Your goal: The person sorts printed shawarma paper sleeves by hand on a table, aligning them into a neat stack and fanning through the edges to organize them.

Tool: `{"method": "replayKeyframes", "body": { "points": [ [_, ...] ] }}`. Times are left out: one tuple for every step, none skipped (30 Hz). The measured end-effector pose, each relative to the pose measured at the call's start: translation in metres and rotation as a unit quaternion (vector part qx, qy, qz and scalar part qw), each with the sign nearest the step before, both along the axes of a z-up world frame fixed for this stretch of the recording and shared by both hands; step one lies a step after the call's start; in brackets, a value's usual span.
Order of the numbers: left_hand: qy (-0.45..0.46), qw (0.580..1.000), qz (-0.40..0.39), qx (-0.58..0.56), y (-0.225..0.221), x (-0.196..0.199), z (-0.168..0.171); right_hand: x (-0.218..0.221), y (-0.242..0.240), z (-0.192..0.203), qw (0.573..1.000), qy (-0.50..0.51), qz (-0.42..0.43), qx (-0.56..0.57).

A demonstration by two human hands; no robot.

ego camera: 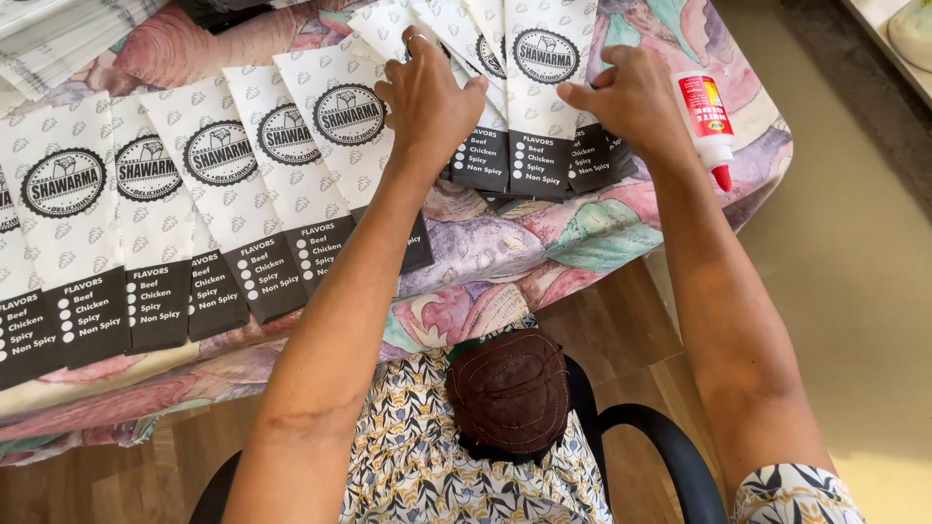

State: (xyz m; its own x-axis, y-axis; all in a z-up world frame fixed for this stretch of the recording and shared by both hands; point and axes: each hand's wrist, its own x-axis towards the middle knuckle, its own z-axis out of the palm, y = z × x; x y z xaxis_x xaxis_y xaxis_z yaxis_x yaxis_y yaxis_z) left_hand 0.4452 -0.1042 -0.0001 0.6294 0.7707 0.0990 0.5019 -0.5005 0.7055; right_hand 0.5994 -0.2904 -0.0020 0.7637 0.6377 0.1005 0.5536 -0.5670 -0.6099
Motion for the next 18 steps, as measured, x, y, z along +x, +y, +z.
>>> {"method": "replayKeyframes", "body": {
  "points": [
    [-0.014, 1.000, -0.005, -0.002, 0.000, 0.000, 0.000, 0.004, 0.005, -0.004, 1.000, 0.001, 0.010, 0.016],
    [-0.014, 1.000, -0.005, -0.003, 0.002, 0.000, 0.000, -0.010, 0.009, 0.009, 1.000, 0.001, 0.010, 0.015],
    [-0.007, 0.999, 0.007, -0.040, 0.003, 0.001, 0.001, -0.024, 0.013, 0.022, 0.997, 0.073, -0.014, 0.033],
    [0.001, 0.997, 0.019, -0.078, 0.005, 0.001, 0.000, -0.038, 0.018, 0.034, 0.988, 0.145, -0.036, 0.051],
    [0.000, 0.997, 0.019, -0.079, 0.004, -0.002, -0.001, -0.041, 0.019, 0.038, 0.988, 0.144, -0.036, 0.050],
    [0.010, 0.997, 0.017, -0.075, 0.003, -0.004, -0.002, -0.045, 0.021, 0.042, 0.985, 0.163, -0.059, 0.014],
    [0.020, 0.997, 0.015, -0.072, 0.003, -0.007, -0.004, -0.049, 0.022, 0.046, 0.980, 0.182, -0.082, -0.022],
    [0.020, 0.997, 0.016, -0.073, -0.001, -0.012, 0.001, -0.049, 0.024, 0.047, 0.980, 0.182, -0.082, -0.022],
    [0.005, 0.993, 0.025, -0.111, -0.005, -0.016, 0.005, -0.050, 0.025, 0.048, 0.976, 0.187, -0.104, -0.035],
    [-0.009, 0.988, 0.035, -0.150, -0.009, -0.021, 0.009, -0.050, 0.025, 0.049, 0.972, 0.191, -0.126, -0.047],
    [-0.009, 0.988, 0.035, -0.150, -0.012, -0.022, 0.009, -0.056, 0.025, 0.054, 0.972, 0.191, -0.126, -0.047],
    [-0.027, 0.987, 0.031, -0.154, -0.014, -0.023, 0.008, -0.061, 0.025, 0.058, 0.968, 0.218, -0.116, -0.037],
    [-0.044, 0.986, 0.028, -0.158, -0.017, -0.023, 0.008, -0.066, 0.024, 0.062, 0.964, 0.244, -0.107, -0.026],
    [-0.045, 0.986, 0.028, -0.159, -0.020, -0.027, 0.011, -0.073, 0.023, 0.071, 0.964, 0.244, -0.107, -0.026],
    [-0.059, 0.984, 0.023, -0.167, -0.024, -0.031, 0.015, -0.078, 0.022, 0.080, 0.962, 0.249, -0.104, -0.048],
    [-0.074, 0.981, 0.019, -0.176, -0.027, -0.035, 0.018, -0.084, 0.021, 0.090, 0.959, 0.254, -0.100, -0.071],
    [-0.074, 0.981, 0.020, -0.177, -0.030, -0.037, 0.021, -0.074, 0.018, 0.083, 0.960, 0.253, -0.099, -0.072],
    [-0.105, 0.973, 0.026, -0.205, -0.033, -0.039, 0.024, -0.065, 0.016, 0.076, 0.950, 0.298, -0.088, -0.019]
  ]
}}
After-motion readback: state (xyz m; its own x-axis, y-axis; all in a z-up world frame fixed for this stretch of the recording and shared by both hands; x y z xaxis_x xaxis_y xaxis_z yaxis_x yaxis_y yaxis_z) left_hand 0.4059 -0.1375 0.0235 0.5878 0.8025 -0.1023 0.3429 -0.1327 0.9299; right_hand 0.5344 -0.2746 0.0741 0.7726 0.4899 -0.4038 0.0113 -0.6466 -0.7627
